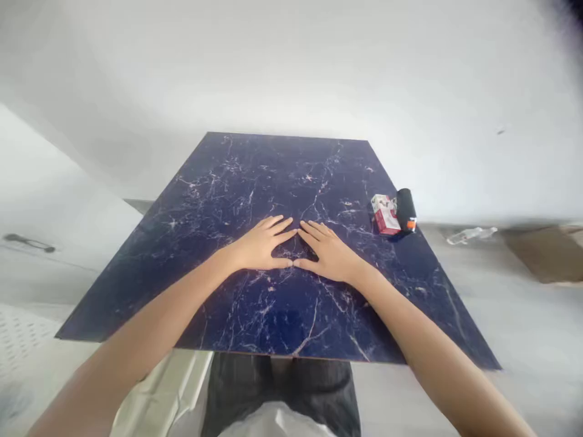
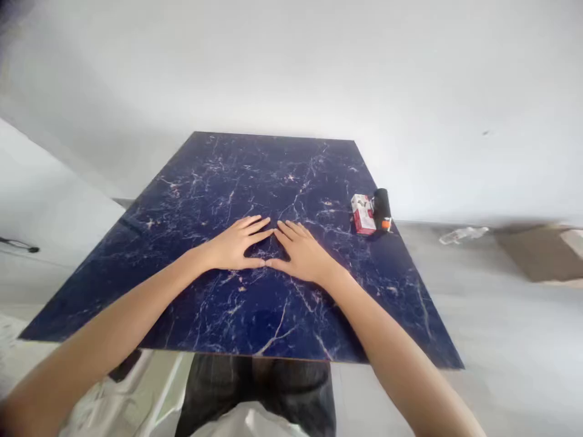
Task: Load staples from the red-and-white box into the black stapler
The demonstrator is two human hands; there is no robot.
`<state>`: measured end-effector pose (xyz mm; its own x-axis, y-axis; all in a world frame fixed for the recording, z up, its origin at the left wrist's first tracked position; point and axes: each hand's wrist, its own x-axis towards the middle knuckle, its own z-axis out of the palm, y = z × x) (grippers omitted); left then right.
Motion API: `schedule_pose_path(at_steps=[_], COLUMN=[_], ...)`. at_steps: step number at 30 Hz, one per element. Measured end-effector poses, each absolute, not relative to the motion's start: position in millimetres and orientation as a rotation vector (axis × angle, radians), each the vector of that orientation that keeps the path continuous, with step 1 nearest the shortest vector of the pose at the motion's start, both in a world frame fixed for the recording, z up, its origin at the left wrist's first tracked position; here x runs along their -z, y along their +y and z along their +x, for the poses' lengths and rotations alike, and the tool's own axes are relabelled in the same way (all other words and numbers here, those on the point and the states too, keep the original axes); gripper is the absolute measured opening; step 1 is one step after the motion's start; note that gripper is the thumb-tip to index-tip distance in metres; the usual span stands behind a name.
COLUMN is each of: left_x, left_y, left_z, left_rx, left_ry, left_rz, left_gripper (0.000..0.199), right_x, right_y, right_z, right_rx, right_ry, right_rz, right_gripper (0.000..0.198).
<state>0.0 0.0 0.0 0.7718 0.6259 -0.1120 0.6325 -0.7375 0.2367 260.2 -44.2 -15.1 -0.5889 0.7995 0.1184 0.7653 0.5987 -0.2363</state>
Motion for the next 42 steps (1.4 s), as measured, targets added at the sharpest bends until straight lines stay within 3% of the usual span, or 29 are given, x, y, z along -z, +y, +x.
schedule_pose_path(at_steps=[34,37,42], left_x=[3,-1,-9], left_y=[-1,2,16], left_z=[1,-5,-18], left_rx=[-0.069,-0.198,-0.685], left_ry=[0.952,0.932,1.065], left_rz=[2.691,2.709,2.723], left_gripper=[0.094,0.085,0.045], right_x=[17,13,-8], right_y=[-45,-43,-24], right_z=[261,265,316], right_rx=[-0.305,-0.265,0.125], right_ry=[-2.556,-2.480,-1.972], right_rz=[-1.263,-1.242,-1.478], right_gripper=[0.091,0.083,0.053])
